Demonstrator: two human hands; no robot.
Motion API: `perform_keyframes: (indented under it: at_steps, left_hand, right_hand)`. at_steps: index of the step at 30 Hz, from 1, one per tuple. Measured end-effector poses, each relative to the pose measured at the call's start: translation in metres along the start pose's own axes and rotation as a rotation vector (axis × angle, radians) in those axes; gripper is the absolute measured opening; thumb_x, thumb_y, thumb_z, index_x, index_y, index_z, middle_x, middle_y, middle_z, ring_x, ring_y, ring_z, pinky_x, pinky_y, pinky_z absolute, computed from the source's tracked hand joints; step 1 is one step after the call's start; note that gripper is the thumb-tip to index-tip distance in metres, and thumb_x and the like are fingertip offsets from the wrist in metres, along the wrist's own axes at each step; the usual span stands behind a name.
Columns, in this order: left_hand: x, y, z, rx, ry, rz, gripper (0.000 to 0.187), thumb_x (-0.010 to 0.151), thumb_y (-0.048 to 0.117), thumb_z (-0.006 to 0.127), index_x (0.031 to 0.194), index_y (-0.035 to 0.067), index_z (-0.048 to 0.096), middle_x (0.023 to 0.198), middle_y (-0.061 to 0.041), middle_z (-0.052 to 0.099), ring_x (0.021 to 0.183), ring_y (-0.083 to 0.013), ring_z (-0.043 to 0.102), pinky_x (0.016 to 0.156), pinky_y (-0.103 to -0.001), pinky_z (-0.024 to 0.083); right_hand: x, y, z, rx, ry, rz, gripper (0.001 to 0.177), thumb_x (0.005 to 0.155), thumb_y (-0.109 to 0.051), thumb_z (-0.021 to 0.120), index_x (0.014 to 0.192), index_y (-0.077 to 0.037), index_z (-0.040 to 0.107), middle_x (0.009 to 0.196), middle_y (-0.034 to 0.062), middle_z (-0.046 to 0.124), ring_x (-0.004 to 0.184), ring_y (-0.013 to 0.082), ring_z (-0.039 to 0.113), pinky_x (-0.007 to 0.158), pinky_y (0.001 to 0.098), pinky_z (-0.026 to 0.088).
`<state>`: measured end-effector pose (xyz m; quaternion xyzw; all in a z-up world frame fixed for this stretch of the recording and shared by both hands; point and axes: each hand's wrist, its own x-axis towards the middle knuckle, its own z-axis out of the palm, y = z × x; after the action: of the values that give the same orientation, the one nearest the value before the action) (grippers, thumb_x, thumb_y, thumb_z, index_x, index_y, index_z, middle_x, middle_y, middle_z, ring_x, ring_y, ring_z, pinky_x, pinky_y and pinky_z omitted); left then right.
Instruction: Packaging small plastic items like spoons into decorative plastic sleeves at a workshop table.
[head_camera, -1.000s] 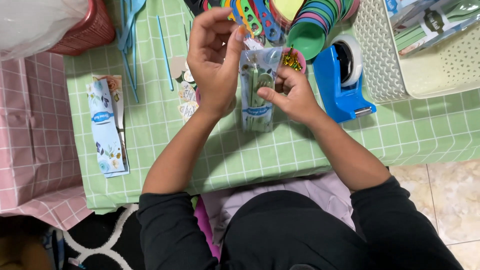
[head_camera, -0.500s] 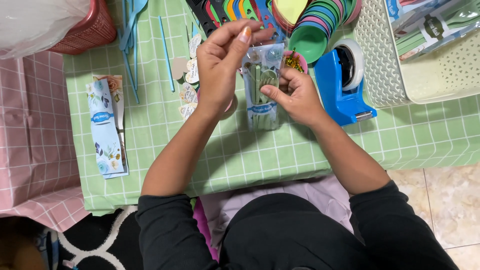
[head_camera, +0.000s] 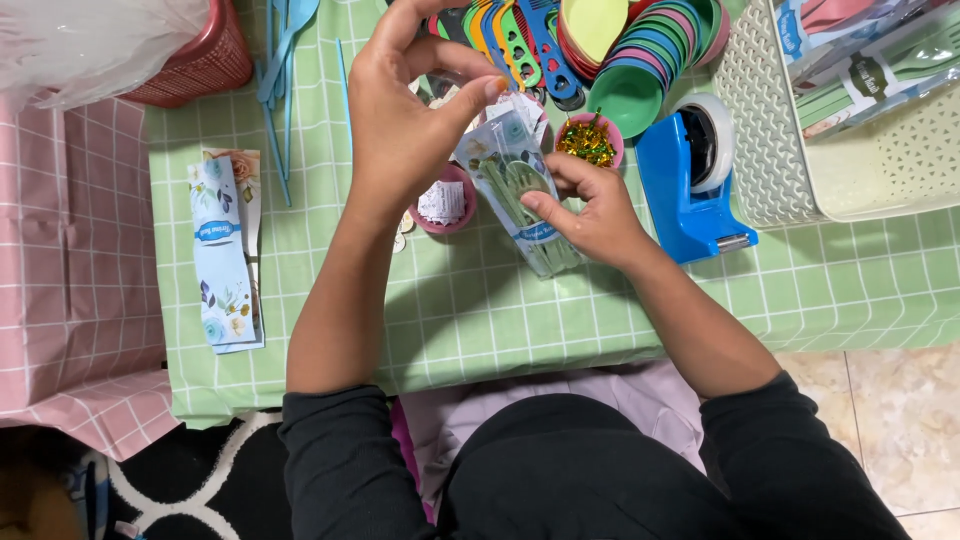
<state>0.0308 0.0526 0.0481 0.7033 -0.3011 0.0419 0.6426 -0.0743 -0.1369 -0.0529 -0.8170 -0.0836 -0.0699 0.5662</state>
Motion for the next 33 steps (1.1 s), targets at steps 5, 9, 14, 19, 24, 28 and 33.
perform_keyframes:
  at_steps: [5, 9, 14, 19, 24, 28, 33]
  left_hand:
    - [-0.002, -0.014, 0.009, -0.126, 0.079, 0.036, 0.047, 0.09, 0.009, 0.08, 0.126, 0.013, 0.049, 0.102, -0.006, 0.073, 0.091, -0.0166, 0.071, 0.089, -0.029, 0.06]
    - [-0.003, -0.039, 0.016, -0.475, -0.054, -0.045, 0.054, 0.095, 0.018, 0.08, 0.137, 0.015, 0.046, 0.126, -0.015, 0.064, 0.106, -0.0215, 0.071, 0.099, -0.032, 0.06]
    - [-0.004, -0.04, 0.03, -0.507, -0.032, -0.225, 0.034, 0.091, 0.006, 0.075, 0.122, 0.009, 0.06, 0.106, -0.013, 0.076, 0.092, -0.0146, 0.073, 0.078, -0.028, 0.063]
    - [-0.003, -0.027, 0.027, -0.462, 0.138, -0.264, 0.02, 0.09, 0.017, 0.075, 0.108, 0.01, 0.068, 0.092, -0.007, 0.079, 0.081, -0.0065, 0.071, 0.06, -0.021, 0.059]
    - [-0.001, -0.016, 0.014, -0.393, 0.369, -0.202, 0.014, 0.089, 0.015, 0.074, 0.102, 0.011, 0.07, 0.087, -0.002, 0.077, 0.081, -0.0081, 0.072, 0.059, -0.023, 0.06]
    - [0.001, -0.017, 0.006, -0.425, 0.423, -0.132, 0.013, 0.09, 0.011, 0.073, 0.101, 0.008, 0.068, 0.086, -0.005, 0.076, 0.078, -0.0093, 0.07, 0.053, -0.022, 0.053]
    - [0.003, -0.014, -0.002, -0.285, 0.458, -0.154, 0.016, 0.09, 0.021, 0.073, 0.103, 0.015, 0.067, 0.088, 0.003, 0.073, 0.086, -0.0032, 0.068, 0.058, -0.022, 0.058]
  right_hand:
    - [0.0, 0.003, -0.002, -0.017, 0.075, -0.006, 0.015, 0.098, -0.019, 0.067, 0.098, -0.009, 0.056, 0.073, -0.0049, 0.035, 0.07, 0.0089, 0.036, 0.065, 0.0242, 0.035]
    - [0.001, 0.004, -0.003, 0.122, 0.186, 0.03, 0.017, 0.1, -0.021, 0.066, 0.106, -0.007, 0.059, 0.073, -0.0063, 0.051, 0.07, 0.0044, 0.046, 0.063, 0.0221, 0.04]
    - [0.003, 0.008, -0.004, 0.176, 0.248, 0.016, 0.023, 0.099, -0.018, 0.067, 0.114, -0.003, 0.058, 0.077, -0.0049, 0.044, 0.071, 0.0052, 0.041, 0.068, 0.0211, 0.04]
    - [0.005, 0.001, -0.005, 0.197, 0.154, 0.093, 0.051, 0.092, -0.02, 0.071, 0.135, -0.003, 0.049, 0.109, 0.0119, 0.072, 0.101, 0.0204, 0.071, 0.086, 0.0327, 0.06]
    - [0.006, 0.012, -0.004, 0.115, -0.066, 0.182, 0.027, 0.091, -0.015, 0.071, 0.114, -0.005, 0.064, 0.11, 0.0076, 0.072, 0.104, 0.0181, 0.07, 0.093, 0.0312, 0.058]
    - [0.007, 0.003, -0.009, 0.054, -0.107, 0.199, 0.029, 0.089, -0.017, 0.072, 0.116, -0.007, 0.066, 0.109, 0.0059, 0.073, 0.097, 0.0146, 0.069, 0.086, 0.0283, 0.059]
    - [0.01, 0.004, -0.008, 0.198, -0.174, 0.339, 0.016, 0.09, -0.008, 0.068, 0.105, -0.001, 0.065, 0.098, 0.015, 0.076, 0.091, 0.0252, 0.078, 0.084, 0.0353, 0.067]
